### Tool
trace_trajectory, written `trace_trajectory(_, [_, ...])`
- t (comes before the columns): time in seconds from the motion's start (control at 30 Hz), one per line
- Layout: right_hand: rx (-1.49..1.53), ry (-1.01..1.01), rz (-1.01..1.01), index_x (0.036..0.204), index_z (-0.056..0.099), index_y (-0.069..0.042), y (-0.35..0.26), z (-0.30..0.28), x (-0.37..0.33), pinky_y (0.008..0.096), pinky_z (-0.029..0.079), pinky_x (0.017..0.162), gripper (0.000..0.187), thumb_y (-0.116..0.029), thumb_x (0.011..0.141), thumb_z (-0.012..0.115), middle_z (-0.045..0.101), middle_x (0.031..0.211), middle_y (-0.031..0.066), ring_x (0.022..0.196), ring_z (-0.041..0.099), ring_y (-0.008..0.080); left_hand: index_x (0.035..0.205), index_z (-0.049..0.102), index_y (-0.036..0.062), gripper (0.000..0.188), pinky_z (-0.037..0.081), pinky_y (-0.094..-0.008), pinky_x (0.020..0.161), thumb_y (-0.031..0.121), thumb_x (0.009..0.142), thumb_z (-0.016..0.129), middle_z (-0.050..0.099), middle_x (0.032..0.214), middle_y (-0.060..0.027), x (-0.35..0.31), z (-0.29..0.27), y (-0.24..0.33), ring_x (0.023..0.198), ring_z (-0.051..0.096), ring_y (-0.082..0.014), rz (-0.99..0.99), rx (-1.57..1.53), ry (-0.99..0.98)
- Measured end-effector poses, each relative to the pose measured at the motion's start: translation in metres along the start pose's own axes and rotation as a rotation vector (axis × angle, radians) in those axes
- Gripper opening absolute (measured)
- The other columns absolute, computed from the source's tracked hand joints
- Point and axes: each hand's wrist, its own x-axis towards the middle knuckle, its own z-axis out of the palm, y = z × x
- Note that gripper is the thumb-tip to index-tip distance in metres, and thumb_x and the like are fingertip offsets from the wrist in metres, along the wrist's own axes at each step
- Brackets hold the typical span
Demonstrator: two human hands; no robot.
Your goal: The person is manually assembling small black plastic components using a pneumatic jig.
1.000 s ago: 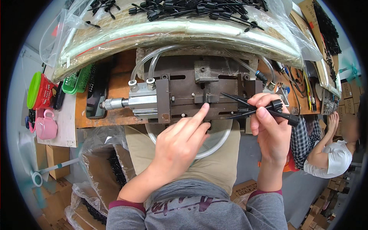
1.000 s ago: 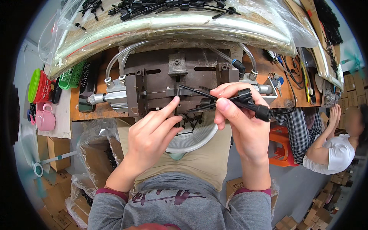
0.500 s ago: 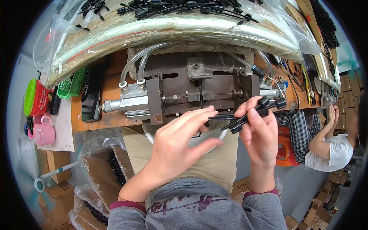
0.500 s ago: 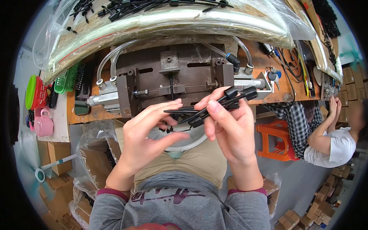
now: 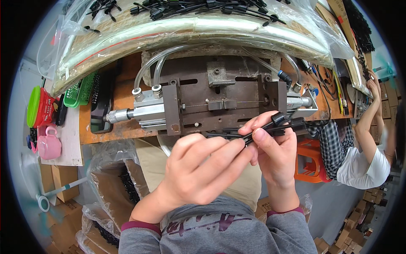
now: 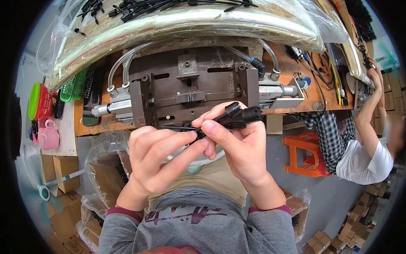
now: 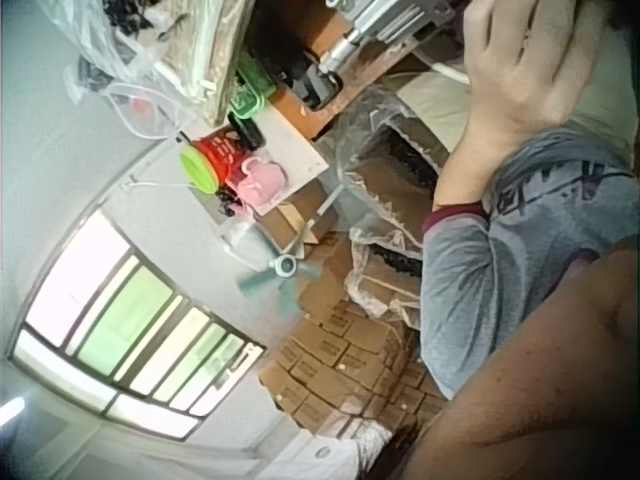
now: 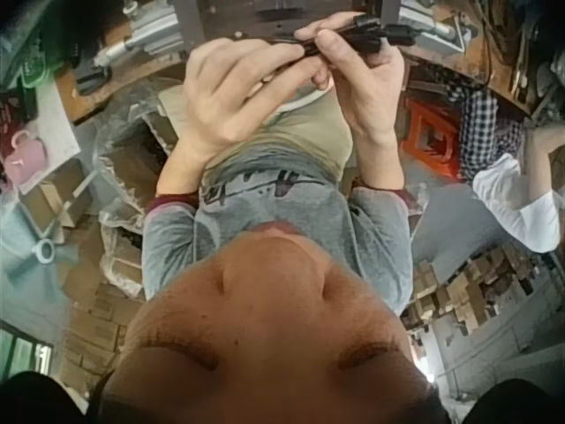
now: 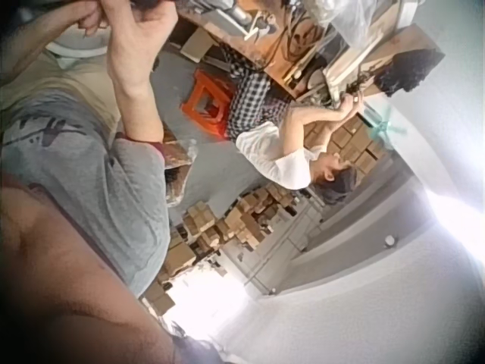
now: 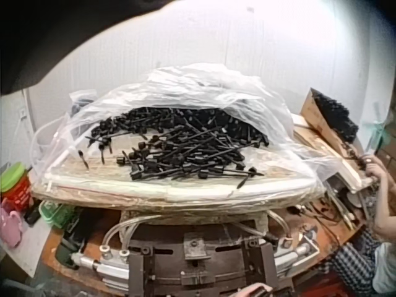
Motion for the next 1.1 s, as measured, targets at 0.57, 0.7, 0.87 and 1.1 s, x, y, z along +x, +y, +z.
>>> trace_trajectory(0.57, [-0.649, 0.234, -0.706, 0.098, 0.061, 0.004, -0.007, -0.018, 0.002, 0.025, 0.053, 0.06, 0.015, 0.008, 0.084, 0.061, 0.06, 0.108, 0.018, 0.067, 0.061, 0.0136, 0.09, 0.068, -0.0021, 0.029, 0.053, -0.0302, 0.059, -0.001, 0.064, 0.078, 0.065, 0.108, -0.0163, -0.018, 0.018, 0.002, 0.071, 0.064, -0.018, -0.388, -0.216, -0.064])
trace_trajectory(0.7, [-0.995, 0.292, -0.83, 0.096, 0.065, 0.0, -0.002, -0.02, -0.004, 0.028, 0.053, 0.072, 0.023, 0.007, 0.075, 0.071, 0.066, 0.102, 0.0152, 0.086, 0.064, 0.0198, 0.089, 0.067, -0.0023, 0.029, 0.051, -0.0275, 0.058, 0.003, 0.062, 0.077, 0.065, 0.114, -0.0166, -0.022, 0.032, -0.004, 0.066, 0.063, -0.0186, -0.299, -0.037, -0.13])
trace_trajectory(0.87, [-1.181, 0.202, -0.944, 0.1, 0.063, 0.0, 0.001, -0.024, -0.008, 0.0294, 0.052, 0.072, 0.032, 0.007, 0.071, 0.075, 0.067, 0.103, 0.0164, 0.086, 0.066, 0.0234, 0.088, 0.067, 0.0005, 0.028, 0.047, -0.0256, 0.055, 0.01, 0.063, 0.077, 0.066, 0.112, -0.0138, -0.011, 0.032, -0.005, 0.065, 0.063, -0.0158, -0.255, 0.121, -0.217])
trace_trajectory(1.1, [-1.179, 0.101, -1.073, 0.104, 0.059, 0.001, 0.007, -0.033, -0.002, 0.0272, 0.05, 0.06, 0.038, 0.009, 0.07, 0.076, 0.067, 0.102, 0.0185, 0.075, 0.066, 0.0239, 0.088, 0.067, 0.0016, 0.028, 0.047, -0.026, 0.055, 0.011, 0.064, 0.078, 0.066, 0.111, -0.0133, -0.009, 0.031, -0.006, 0.065, 0.063, -0.0171, -0.273, 0.118, -0.243])
